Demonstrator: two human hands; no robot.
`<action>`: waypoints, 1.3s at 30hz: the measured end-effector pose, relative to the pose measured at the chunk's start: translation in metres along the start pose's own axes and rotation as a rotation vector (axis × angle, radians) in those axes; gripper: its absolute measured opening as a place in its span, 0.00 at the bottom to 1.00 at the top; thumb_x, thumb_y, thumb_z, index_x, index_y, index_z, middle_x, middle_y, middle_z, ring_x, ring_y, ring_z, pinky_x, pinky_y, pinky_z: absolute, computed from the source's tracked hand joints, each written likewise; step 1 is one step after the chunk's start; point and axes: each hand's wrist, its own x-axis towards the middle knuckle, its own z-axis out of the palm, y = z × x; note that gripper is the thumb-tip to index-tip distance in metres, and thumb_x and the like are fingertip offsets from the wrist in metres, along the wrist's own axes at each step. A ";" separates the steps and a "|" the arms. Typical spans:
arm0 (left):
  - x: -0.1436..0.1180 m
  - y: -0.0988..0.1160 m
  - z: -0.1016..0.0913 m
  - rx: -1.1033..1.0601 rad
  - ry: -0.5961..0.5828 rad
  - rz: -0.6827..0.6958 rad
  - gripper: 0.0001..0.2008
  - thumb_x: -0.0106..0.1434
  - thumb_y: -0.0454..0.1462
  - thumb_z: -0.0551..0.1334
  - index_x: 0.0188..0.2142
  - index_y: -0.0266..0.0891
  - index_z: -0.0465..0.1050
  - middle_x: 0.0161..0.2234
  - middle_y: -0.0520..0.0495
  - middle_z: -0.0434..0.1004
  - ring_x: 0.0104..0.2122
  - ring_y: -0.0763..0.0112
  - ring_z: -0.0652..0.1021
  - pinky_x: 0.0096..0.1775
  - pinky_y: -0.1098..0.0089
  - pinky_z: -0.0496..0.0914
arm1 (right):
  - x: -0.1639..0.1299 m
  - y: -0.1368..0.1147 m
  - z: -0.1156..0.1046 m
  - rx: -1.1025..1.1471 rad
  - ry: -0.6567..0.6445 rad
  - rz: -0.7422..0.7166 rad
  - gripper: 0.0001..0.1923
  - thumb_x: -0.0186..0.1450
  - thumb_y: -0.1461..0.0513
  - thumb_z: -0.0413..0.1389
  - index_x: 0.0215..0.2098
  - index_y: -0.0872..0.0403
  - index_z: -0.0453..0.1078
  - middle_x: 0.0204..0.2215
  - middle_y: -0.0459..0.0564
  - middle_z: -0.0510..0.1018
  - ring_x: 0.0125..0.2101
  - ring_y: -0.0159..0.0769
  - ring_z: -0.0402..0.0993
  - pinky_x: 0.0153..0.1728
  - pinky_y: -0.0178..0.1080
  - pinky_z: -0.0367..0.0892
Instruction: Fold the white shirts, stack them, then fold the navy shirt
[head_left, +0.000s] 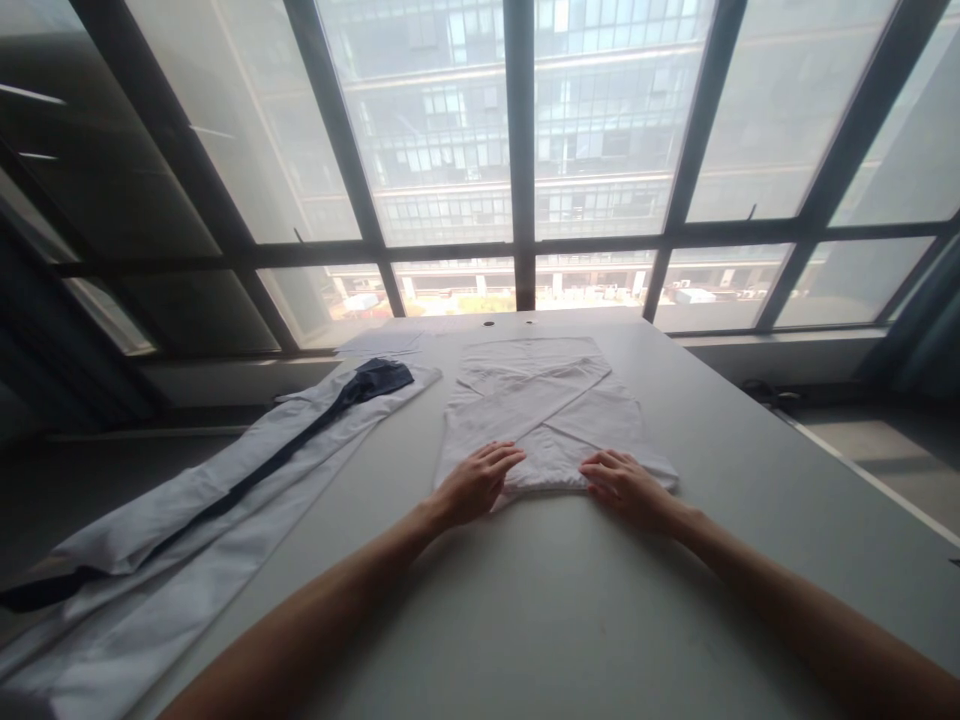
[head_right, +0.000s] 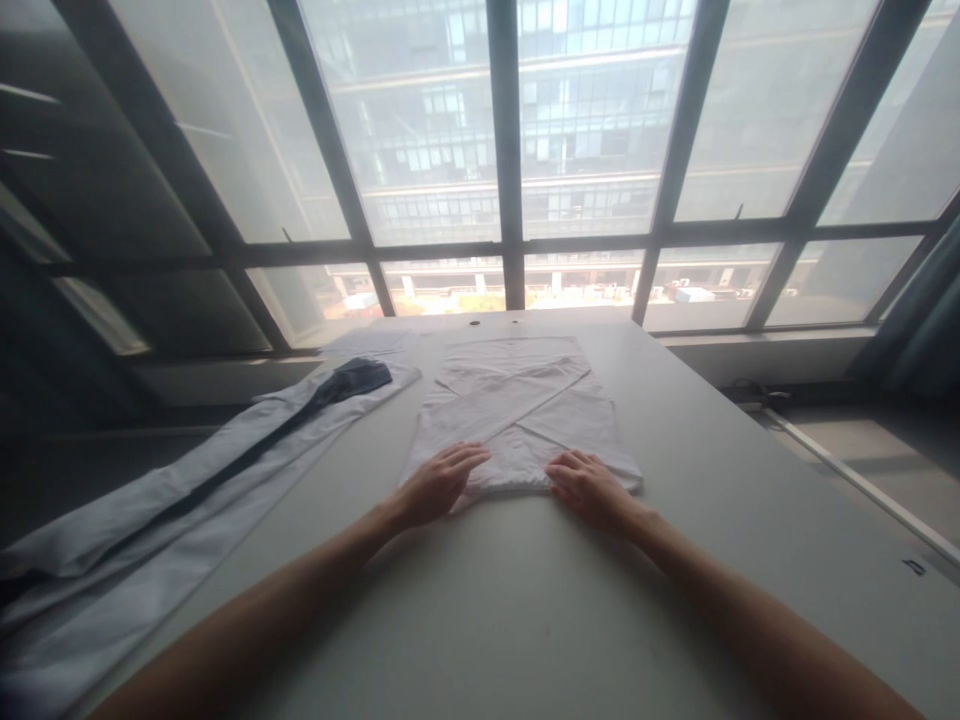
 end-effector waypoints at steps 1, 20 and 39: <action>0.000 -0.003 0.000 0.023 0.040 -0.042 0.28 0.66 0.26 0.51 0.63 0.40 0.67 0.60 0.42 0.73 0.63 0.60 0.69 0.65 0.54 0.63 | 0.000 0.000 0.000 0.003 -0.003 0.001 0.15 0.71 0.60 0.52 0.53 0.46 0.75 0.49 0.55 0.79 0.49 0.46 0.73 0.53 0.49 0.68; -0.031 -0.105 -0.032 0.070 0.080 -0.352 0.12 0.62 0.32 0.58 0.32 0.42 0.81 0.37 0.46 0.83 0.42 0.61 0.78 0.53 0.61 0.69 | 0.009 -0.014 -0.017 -0.218 0.000 0.084 0.25 0.77 0.59 0.40 0.30 0.52 0.74 0.31 0.51 0.80 0.34 0.37 0.76 0.61 0.50 0.58; -0.007 -0.031 -0.002 0.012 0.080 -0.132 0.21 0.69 0.32 0.57 0.60 0.43 0.70 0.57 0.43 0.76 0.57 0.60 0.73 0.59 0.58 0.66 | -0.010 0.005 -0.023 -0.600 0.097 0.590 0.21 0.76 0.56 0.44 0.40 0.57 0.76 0.41 0.61 0.81 0.43 0.47 0.77 0.47 0.46 0.64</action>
